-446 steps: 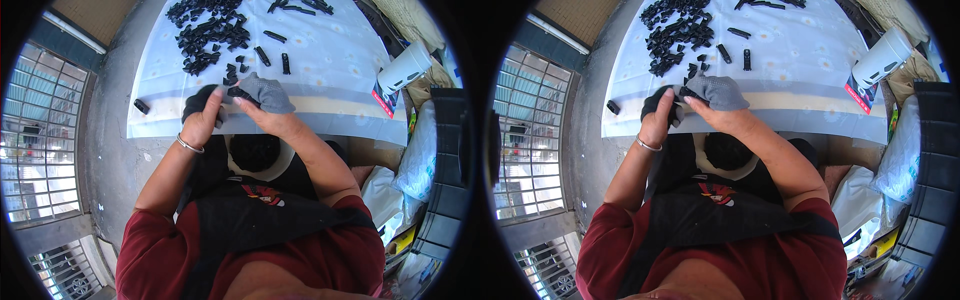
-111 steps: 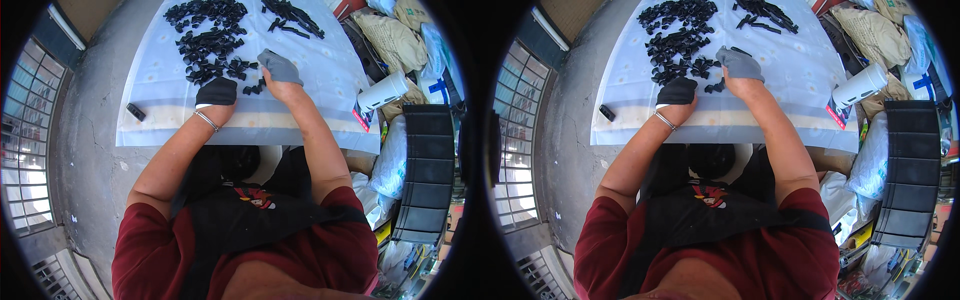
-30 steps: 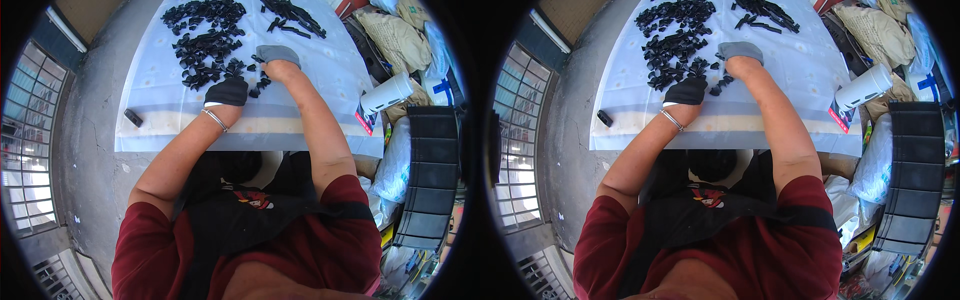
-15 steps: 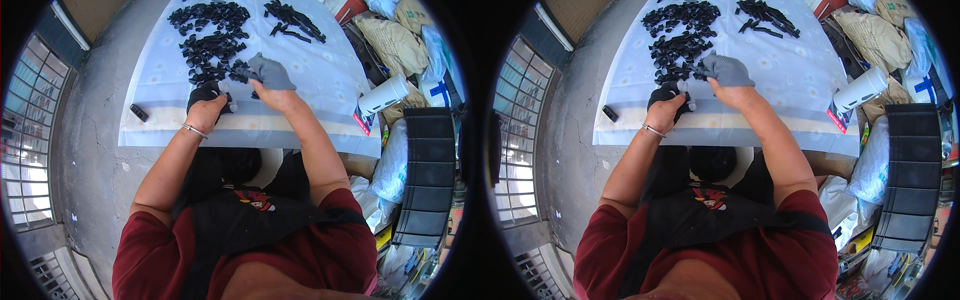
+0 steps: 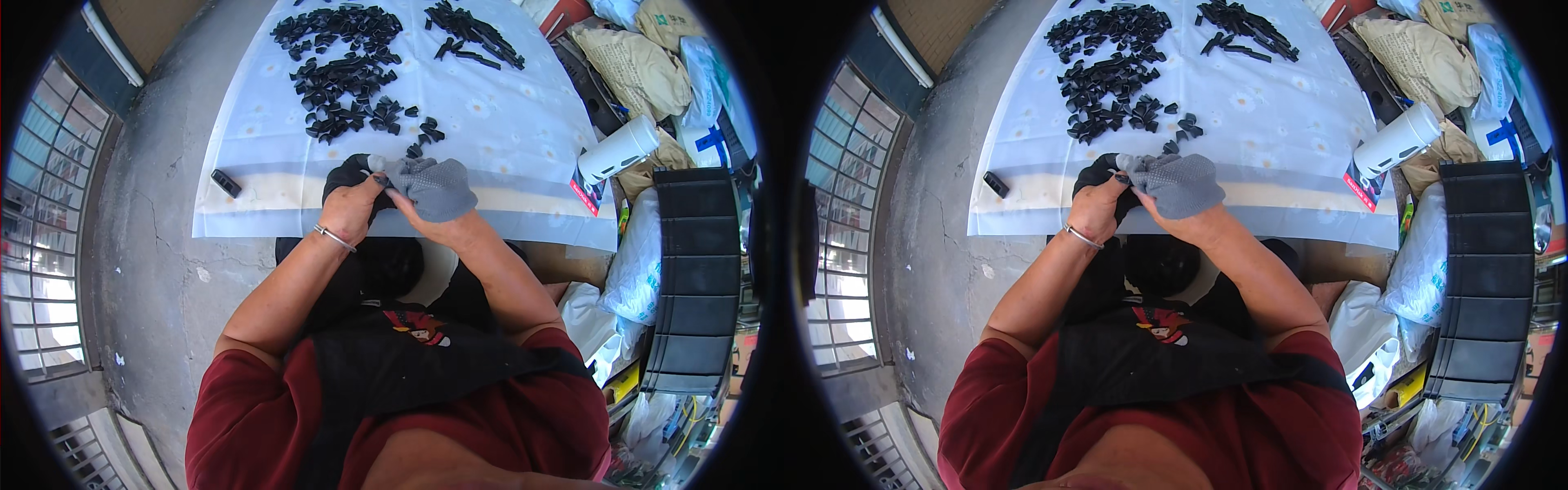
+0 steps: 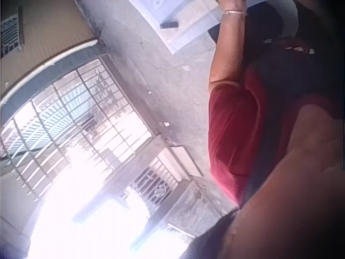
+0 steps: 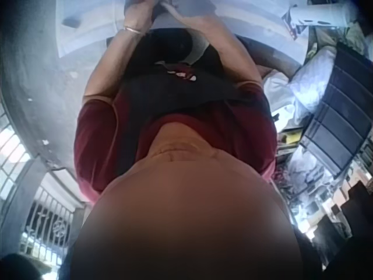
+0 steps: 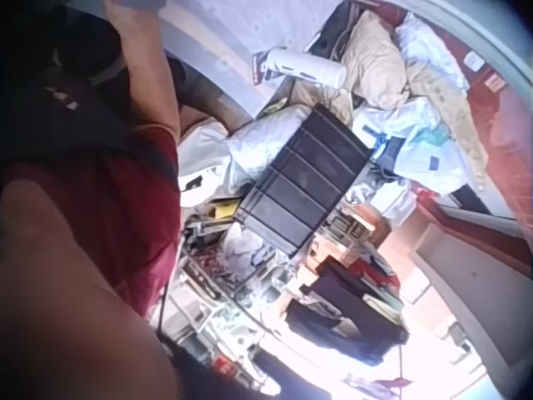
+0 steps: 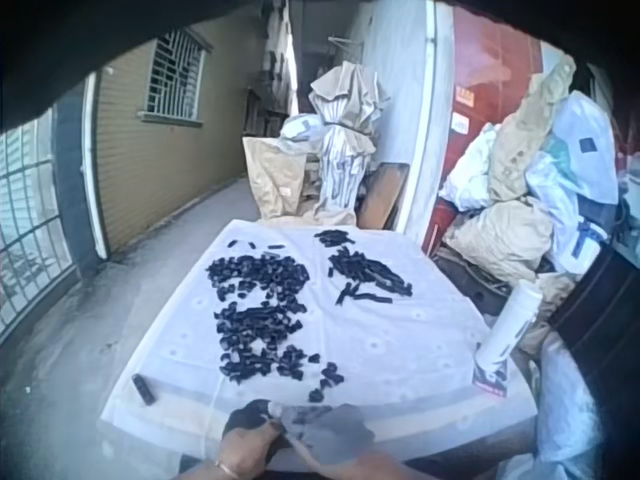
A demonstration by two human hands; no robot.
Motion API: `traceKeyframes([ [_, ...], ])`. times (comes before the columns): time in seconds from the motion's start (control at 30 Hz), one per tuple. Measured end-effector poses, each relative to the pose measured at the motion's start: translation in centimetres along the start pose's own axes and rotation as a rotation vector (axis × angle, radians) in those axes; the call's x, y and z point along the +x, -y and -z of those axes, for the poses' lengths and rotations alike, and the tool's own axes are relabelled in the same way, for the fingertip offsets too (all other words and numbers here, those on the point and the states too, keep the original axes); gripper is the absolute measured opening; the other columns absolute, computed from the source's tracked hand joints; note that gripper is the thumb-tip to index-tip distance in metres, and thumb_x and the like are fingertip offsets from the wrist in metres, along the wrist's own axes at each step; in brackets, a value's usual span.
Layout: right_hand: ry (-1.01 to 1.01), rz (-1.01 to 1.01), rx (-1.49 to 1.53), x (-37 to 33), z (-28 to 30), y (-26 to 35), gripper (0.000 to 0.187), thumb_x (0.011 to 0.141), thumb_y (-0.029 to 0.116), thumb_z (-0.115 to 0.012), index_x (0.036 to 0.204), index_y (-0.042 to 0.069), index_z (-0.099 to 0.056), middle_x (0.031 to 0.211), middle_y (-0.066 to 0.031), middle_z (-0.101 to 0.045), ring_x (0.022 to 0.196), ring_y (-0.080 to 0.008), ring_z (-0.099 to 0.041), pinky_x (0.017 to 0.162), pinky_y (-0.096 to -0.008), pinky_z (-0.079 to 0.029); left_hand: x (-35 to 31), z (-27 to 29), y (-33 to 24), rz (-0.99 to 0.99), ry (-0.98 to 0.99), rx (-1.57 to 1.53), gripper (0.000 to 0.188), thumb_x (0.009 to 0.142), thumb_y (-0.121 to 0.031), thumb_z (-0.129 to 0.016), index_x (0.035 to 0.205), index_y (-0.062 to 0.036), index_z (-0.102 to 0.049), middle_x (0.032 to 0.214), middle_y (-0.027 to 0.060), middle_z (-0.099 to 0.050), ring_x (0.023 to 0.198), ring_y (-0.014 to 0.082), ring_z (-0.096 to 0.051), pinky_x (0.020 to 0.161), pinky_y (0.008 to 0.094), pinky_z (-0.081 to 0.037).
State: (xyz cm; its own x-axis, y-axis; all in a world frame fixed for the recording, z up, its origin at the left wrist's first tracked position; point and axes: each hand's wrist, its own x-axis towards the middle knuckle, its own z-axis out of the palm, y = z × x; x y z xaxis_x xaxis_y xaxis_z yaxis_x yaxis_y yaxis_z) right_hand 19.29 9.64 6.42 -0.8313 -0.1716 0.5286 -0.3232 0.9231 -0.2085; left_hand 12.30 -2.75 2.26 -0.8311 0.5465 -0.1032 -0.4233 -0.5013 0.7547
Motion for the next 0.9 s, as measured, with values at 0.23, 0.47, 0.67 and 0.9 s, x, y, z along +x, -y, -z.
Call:
traceKeyframes([
  [0.23, -0.067, -0.048, 0.219, 0.2, -0.4, -0.4, 0.019, 0.076, 0.019, -0.061, 0.086, 0.003, -0.060, 0.076, -0.0129, -0.060, 0.070, -0.0302, -0.056, 0.062, -0.0387, -0.043, -0.6, 0.2, -1.4, 0.140, 0.063, 0.480, 0.028, 0.087, -0.029, -0.052, 0.083, -0.0016, -0.058, 0.062, -0.0001, -0.051, 0.053, 0.0070, -0.044, 0.047, 0.0221, -0.035],
  [0.47, 0.016, -0.175, 0.174, -1.2, 1.7, -0.5, 0.019, 0.081, 0.020, -0.056, 0.087, 0.002, -0.061, 0.073, -0.0129, -0.058, 0.068, -0.0307, -0.053, 0.064, -0.0369, -0.042, -0.2, 1.0, -2.1, -0.093, 0.055, 0.602, 0.032, 0.089, -0.032, -0.047, 0.079, -0.0038, -0.058, 0.057, -0.0012, -0.050, 0.043, 0.0070, -0.041, 0.038, 0.0224, -0.032],
  [0.67, 0.005, -0.017, -0.010, -1.6, 1.8, -0.3, 0.014, 0.078, 0.018, -0.059, 0.081, 0.007, -0.065, 0.073, -0.0086, -0.062, 0.069, -0.0287, -0.057, 0.063, -0.0376, -0.044, -0.8, -0.3, -2.9, -0.132, 0.063, 0.792, 0.040, 0.091, -0.034, -0.041, 0.072, -0.0024, -0.056, 0.050, 0.0010, -0.048, 0.043, 0.0097, -0.044, 0.041, 0.0257, -0.035],
  [0.9, 0.027, 0.031, -0.012, -1.5, 2.0, -0.1, 0.013, 0.074, 0.017, -0.058, 0.081, 0.012, -0.067, 0.084, -0.0054, -0.063, 0.079, -0.0254, -0.057, 0.071, -0.0395, -0.042, -1.2, -0.6, -3.3, -0.157, 0.106, 0.819, 0.040, 0.092, -0.033, -0.039, 0.070, -0.0020, -0.055, 0.049, 0.0018, -0.048, 0.041, 0.0108, -0.045, 0.041, 0.0270, -0.036],
])
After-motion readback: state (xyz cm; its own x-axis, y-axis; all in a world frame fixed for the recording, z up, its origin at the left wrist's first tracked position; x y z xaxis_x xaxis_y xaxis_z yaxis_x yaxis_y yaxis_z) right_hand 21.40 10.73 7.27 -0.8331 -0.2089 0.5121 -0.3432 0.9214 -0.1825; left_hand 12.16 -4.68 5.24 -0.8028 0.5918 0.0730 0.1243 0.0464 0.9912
